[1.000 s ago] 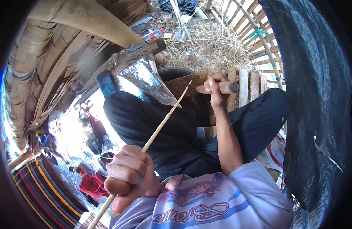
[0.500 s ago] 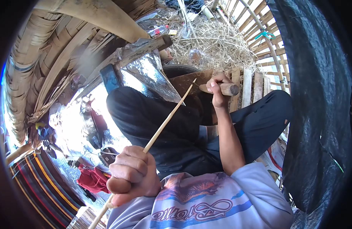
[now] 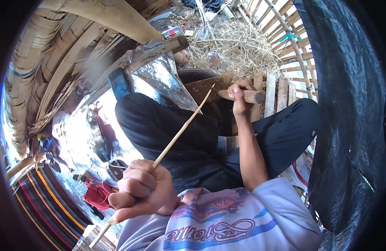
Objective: The person uses a wooden-handled blade to smooth the surface of a thin bamboo stick, repeatedly drawing the blade along the length of the stick while rotating it.
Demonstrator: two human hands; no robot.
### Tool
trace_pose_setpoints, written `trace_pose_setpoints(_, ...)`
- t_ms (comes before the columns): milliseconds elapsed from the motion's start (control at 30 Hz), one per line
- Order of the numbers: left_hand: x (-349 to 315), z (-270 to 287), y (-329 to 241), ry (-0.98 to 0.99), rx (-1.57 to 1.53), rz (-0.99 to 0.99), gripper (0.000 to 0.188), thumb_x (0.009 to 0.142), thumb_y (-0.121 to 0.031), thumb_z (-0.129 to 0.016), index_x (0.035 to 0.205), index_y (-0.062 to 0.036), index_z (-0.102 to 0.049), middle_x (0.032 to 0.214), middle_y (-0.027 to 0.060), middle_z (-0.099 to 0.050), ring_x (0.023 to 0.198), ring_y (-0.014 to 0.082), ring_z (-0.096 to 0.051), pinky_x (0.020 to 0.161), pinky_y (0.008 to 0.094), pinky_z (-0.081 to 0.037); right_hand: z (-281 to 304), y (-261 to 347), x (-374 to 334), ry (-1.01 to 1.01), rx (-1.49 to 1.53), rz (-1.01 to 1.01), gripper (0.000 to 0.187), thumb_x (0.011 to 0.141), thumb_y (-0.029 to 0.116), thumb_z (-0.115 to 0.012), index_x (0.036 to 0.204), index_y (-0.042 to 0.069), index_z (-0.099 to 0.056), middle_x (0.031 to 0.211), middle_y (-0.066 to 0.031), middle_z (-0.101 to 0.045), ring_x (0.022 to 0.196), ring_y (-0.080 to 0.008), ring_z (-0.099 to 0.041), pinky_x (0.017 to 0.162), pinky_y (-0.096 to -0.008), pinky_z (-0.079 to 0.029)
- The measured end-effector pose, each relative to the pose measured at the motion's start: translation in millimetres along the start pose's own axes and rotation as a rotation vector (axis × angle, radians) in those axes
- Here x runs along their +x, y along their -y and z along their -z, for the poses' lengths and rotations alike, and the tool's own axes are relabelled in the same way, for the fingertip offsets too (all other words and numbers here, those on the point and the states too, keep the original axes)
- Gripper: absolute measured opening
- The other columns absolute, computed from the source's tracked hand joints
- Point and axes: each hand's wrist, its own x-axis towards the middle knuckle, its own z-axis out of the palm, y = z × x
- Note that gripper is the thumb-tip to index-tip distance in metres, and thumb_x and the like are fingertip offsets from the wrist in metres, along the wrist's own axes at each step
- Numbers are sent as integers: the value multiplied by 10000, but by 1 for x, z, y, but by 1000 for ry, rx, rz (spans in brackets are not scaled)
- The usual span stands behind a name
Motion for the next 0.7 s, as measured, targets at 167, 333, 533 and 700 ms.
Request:
trace_pose_setpoints(167, 1, 1, 1, -22, 5, -8, 470, 941, -485, -343, 624, -160, -221, 461, -59, -176, 383, 20, -115, 367, 185, -118, 0, -3, 2, 16, -218, 45, 119, 741, 113, -596, 674, 34, -538, 591, 5, -502, 542, -65, -468, 508, -223, -366)
trace_pose_setpoints(333, 2, 3, -1, -88, 69, 13, 463, 940, -461, -373, 626, -162, -210, 469, -62, -169, 400, 28, -108, 377, 197, -123, -7, -9, 6, 56, -392, 93, 165, 792, 134, -558, 690, 25, -488, 581, -33, -496, 527, -87, -443, 504, -227, -356)
trace_pose_setpoints(533, 3, 3, -3, -107, 58, 24, 469, 935, -470, -379, 625, -161, -209, 475, -62, -156, 404, 31, -115, 380, 205, -123, -5, -5, 4, 102, -491, 165, 134, 742, 95, -604, 671, 26, -514, 608, 0, -501, 558, -65, -466, 526, -223, -384)
trace_pose_setpoints(700, 3, 3, -1, -113, 5, 56, 480, 934, -475, -378, 616, -162, -200, 473, -60, -162, 404, 37, -113, 382, 212, -114, 1, -7, 12, 17, -422, 120, 150, 751, 108, -613, 652, 43, -522, 600, 18, -502, 564, -58, -460, 541, -231, -378)
